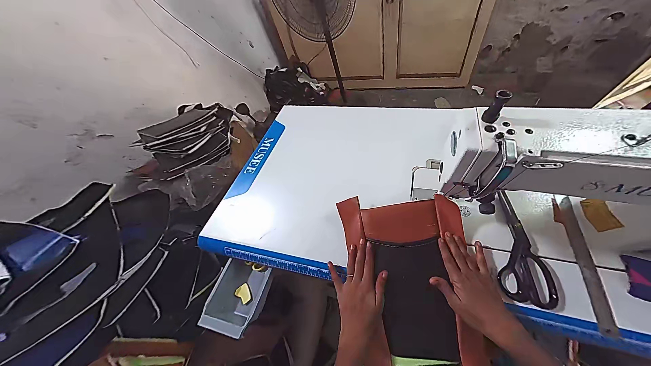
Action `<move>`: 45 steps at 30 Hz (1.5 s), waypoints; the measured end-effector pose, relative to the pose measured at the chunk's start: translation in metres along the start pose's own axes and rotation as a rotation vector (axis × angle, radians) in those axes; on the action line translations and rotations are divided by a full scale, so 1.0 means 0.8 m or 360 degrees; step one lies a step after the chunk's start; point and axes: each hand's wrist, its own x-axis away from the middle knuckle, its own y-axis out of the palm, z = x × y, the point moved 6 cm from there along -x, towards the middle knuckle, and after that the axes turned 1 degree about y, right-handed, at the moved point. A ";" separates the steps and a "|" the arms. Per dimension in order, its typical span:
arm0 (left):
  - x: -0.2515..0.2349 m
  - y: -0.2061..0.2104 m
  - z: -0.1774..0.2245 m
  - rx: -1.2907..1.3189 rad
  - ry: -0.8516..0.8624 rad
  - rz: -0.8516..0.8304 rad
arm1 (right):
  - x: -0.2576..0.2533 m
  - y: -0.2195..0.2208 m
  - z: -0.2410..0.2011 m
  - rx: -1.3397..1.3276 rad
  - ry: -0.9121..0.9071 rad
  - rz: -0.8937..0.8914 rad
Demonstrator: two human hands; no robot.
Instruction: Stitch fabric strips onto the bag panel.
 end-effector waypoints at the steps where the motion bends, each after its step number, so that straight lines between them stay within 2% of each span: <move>1: 0.001 0.000 0.000 -0.0007 -0.0004 0.0008 | 0.001 0.000 0.001 0.0007 -0.0004 0.0004; 14: 0.003 -0.001 -0.009 0.0007 -0.0181 0.0087 | 0.001 -0.002 0.007 -0.0015 -0.0004 -0.0024; 19: -0.003 -0.003 -0.008 -0.0024 -0.0244 0.0004 | -0.009 0.000 0.010 -0.0037 -0.0040 -0.0082; 23: -0.017 -0.016 -0.001 -0.0109 -0.0279 -0.0081 | -0.019 -0.011 0.012 -0.0233 -0.0083 -0.0192; 24: -0.019 -0.022 0.008 -0.0153 -0.0227 -0.0089 | -0.014 -0.022 0.012 -0.0329 -0.0097 -0.0167; 26: -0.031 -0.033 0.036 -0.0258 0.0040 -0.0034 | 0.003 -0.057 0.009 -0.0405 -0.0140 0.0103; 28: -0.035 -0.033 0.066 -0.0155 0.0378 -0.0071 | 0.039 -0.090 0.006 -0.0457 -0.0190 0.0345; 29: -0.034 -0.028 0.074 -0.0063 0.0471 -0.0120 | 0.060 -0.102 0.005 -0.0490 -0.0208 0.0340; 30: -0.033 -0.023 0.075 -0.0015 0.0489 -0.0172 | 0.080 -0.109 0.007 -0.0512 -0.0186 0.0206; 31: -0.031 -0.020 0.070 0.0019 0.0438 -0.0248 | 0.098 -0.112 0.010 -0.0491 -0.0114 -0.0060; 33: -0.027 -0.024 0.050 -0.0005 0.0331 -0.0303 | 0.129 -0.110 0.024 -0.0458 0.0169 -0.0856; 34: -0.024 -0.029 0.041 -0.0048 0.0296 -0.0292 | 0.144 -0.107 0.036 -0.0442 0.0300 -0.1121; 35: -0.019 -0.034 0.032 -0.0092 0.0266 -0.0278 | 0.156 -0.107 0.048 -0.0437 0.0381 -0.1185; 36: -0.016 -0.040 0.026 -0.0134 0.0228 -0.0278 | 0.163 -0.112 0.060 -0.0452 0.0428 -0.1080; 39: -0.017 -0.051 0.013 -0.0207 0.0095 -0.0333 | 0.165 -0.133 0.092 -0.0421 0.0459 -0.0351; 40: -0.022 -0.051 0.012 -0.0214 0.0079 -0.0363 | 0.163 -0.135 0.099 -0.0348 0.0505 -0.0249; 41: -0.029 -0.049 0.012 -0.0219 0.0068 -0.0408 | 0.162 -0.136 0.104 -0.0297 0.0604 -0.0382; 43: -0.049 -0.045 0.017 -0.0244 0.0062 -0.0548 | 0.164 -0.134 0.110 -0.0222 0.0998 -0.1218; 44: -0.063 -0.042 0.020 -0.0255 0.0061 -0.0668 | 0.167 -0.138 0.115 -0.0150 0.1171 -0.1480; 45: -0.081 -0.041 0.026 -0.0256 0.0090 -0.0778 | 0.170 -0.150 0.125 -0.0092 0.1318 -0.1418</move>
